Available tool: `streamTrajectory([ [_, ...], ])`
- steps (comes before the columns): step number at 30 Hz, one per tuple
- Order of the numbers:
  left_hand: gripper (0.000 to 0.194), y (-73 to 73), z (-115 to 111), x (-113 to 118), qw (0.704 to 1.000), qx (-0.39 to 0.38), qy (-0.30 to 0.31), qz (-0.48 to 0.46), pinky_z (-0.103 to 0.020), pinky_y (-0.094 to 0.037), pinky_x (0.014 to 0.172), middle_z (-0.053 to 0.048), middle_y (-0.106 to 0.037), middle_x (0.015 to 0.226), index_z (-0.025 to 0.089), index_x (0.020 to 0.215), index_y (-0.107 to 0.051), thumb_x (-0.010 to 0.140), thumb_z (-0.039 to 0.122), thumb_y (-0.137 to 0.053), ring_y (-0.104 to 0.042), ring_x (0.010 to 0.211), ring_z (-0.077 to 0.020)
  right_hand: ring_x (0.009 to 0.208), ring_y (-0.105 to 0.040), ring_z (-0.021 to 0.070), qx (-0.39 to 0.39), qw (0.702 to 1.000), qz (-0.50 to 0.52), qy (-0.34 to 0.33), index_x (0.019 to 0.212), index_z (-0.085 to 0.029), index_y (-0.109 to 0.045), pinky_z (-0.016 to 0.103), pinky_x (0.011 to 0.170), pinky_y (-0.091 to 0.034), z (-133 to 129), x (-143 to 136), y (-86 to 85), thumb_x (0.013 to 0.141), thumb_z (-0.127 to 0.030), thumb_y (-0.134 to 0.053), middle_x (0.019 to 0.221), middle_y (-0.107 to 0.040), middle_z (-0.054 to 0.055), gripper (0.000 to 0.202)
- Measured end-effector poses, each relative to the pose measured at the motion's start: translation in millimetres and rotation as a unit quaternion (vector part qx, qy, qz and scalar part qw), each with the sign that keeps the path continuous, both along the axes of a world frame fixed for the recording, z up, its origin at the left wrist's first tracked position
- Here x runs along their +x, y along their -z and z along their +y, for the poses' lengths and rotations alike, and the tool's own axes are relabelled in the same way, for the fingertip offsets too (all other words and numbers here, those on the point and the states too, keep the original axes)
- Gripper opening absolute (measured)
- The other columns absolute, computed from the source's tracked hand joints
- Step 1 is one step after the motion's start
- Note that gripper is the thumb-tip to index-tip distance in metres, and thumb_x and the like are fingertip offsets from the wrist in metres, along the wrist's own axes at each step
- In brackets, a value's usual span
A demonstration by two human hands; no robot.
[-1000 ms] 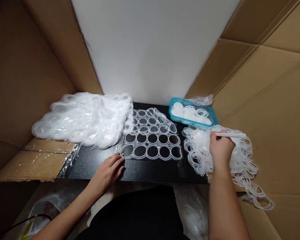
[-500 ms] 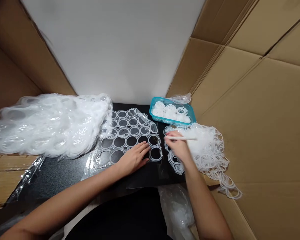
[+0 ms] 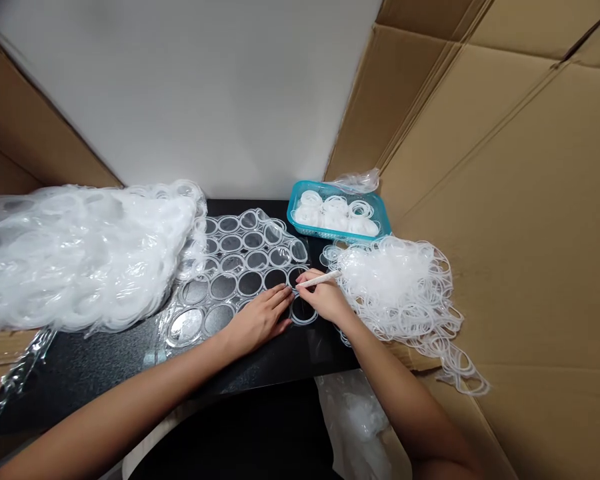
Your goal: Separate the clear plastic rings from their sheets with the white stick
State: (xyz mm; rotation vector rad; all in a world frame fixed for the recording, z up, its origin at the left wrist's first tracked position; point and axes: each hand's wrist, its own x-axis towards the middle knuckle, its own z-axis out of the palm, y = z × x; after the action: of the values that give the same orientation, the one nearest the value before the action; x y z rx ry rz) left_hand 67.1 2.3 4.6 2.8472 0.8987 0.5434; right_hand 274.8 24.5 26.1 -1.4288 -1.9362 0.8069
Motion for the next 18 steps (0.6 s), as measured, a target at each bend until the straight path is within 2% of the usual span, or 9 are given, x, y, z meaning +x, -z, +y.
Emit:
streamTrajectory([
  [5,0.046,2.6,0.7,0.3,1.000,0.004,0.003,0.005,-0.040,-0.039,0.115,-0.020,-0.059,0.136,0.005,0.132,-0.052,0.096,0.033,-0.054,-0.049,0.135,-0.0301,0.087,-0.060,0.0214,0.074,0.991,-0.096,-0.051,0.084,-0.021,-0.061,0.035,0.081,-0.049,-8.7,-16.9,1.7,0.092,-0.020,-0.047,0.093,-0.065,0.007,0.016],
  [7,0.045,5.0,0.2,0.3,1.000,-0.001,0.002,-0.003,-0.042,-0.040,0.114,-0.020,-0.058,0.137,0.006,0.133,-0.052,0.096,0.033,-0.053,-0.049,0.136,-0.0301,0.089,-0.059,0.0247,0.122,0.981,-0.146,-0.039,0.090,-0.020,-0.062,0.038,0.082,-0.049,-8.3,-13.7,0.6,0.092,-0.018,-0.045,0.093,-0.066,0.010,0.018],
  [9,0.044,6.9,-0.1,0.2,1.000,-0.008,-0.002,-0.008,-0.043,-0.041,0.113,-0.019,-0.057,0.138,0.009,0.134,-0.052,0.097,0.032,-0.052,-0.049,0.136,-0.0296,0.089,-0.059,0.0270,0.176,0.968,-0.169,0.062,0.094,-0.019,-0.063,0.041,0.083,-0.048,-3.3,3.0,-7.0,0.092,-0.018,-0.042,0.093,-0.066,0.012,0.021],
  [12,0.045,6.2,0.4,-0.5,1.000,-0.014,-0.009,-0.005,-0.042,-0.041,0.114,-0.018,-0.056,0.140,0.009,0.134,-0.052,0.096,0.033,-0.055,-0.049,0.136,-0.0294,0.090,-0.061,0.0270,0.239,0.916,-0.137,0.293,0.098,-0.018,-0.064,0.043,0.085,-0.048,3.1,40.3,-29.3,0.091,-0.022,-0.042,0.096,-0.068,0.012,0.023],
  [13,0.045,4.6,0.6,-1.0,1.000,-0.015,-0.009,-0.006,-0.042,-0.041,0.114,-0.018,-0.056,0.140,0.010,0.134,-0.052,0.095,0.033,-0.056,-0.049,0.136,-0.0295,0.090,-0.062,0.0263,0.234,0.910,-0.121,0.321,0.096,-0.018,-0.064,0.042,0.086,-0.048,1.8,49.9,-37.0,0.090,-0.024,-0.045,0.097,-0.069,0.011,0.021],
  [14,0.046,2.4,0.5,-1.6,1.000,-0.017,-0.009,-0.009,-0.042,-0.041,0.114,-0.018,-0.056,0.140,0.010,0.134,-0.051,0.095,0.033,-0.057,-0.048,0.137,-0.0294,0.090,-0.063,0.0252,0.210,0.918,-0.102,0.322,0.094,-0.019,-0.065,0.040,0.085,-0.048,-2.1,55.7,-43.4,0.089,-0.025,-0.047,0.096,-0.070,0.009,0.020],
  [15,0.046,-0.3,-0.1,-2.4,1.000,-0.019,-0.009,-0.016,-0.043,-0.041,0.114,-0.018,-0.055,0.141,0.011,0.135,-0.050,0.095,0.033,-0.057,-0.047,0.138,-0.0293,0.088,-0.063,0.0239,0.167,0.937,-0.085,0.294,0.091,-0.020,-0.066,0.038,0.083,-0.048,-8.5,57.3,-47.8,0.088,-0.027,-0.050,0.094,-0.071,0.007,0.018],
  [17,0.043,-6.3,-3.5,-4.4,0.999,-0.023,-0.005,-0.035,-0.045,-0.041,0.114,-0.017,-0.051,0.145,0.013,0.134,-0.050,0.096,0.033,-0.056,-0.042,0.141,-0.0289,0.084,-0.064,0.0215,0.057,0.977,-0.058,0.196,0.088,-0.022,-0.067,0.034,0.078,-0.049,-26.4,48.5,-49.6,0.088,-0.030,-0.053,0.091,-0.072,0.003,0.017],
  [18,0.039,-9.0,-6.3,-5.6,0.999,-0.025,0.002,-0.044,-0.045,-0.040,0.114,-0.017,-0.049,0.148,0.014,0.132,-0.051,0.097,0.032,-0.055,-0.040,0.143,-0.0285,0.083,-0.064,0.0209,0.011,0.988,-0.051,0.147,0.087,-0.023,-0.068,0.033,0.077,-0.049,-36.2,40.3,-47.2,0.088,-0.032,-0.053,0.091,-0.072,0.002,0.017],
])
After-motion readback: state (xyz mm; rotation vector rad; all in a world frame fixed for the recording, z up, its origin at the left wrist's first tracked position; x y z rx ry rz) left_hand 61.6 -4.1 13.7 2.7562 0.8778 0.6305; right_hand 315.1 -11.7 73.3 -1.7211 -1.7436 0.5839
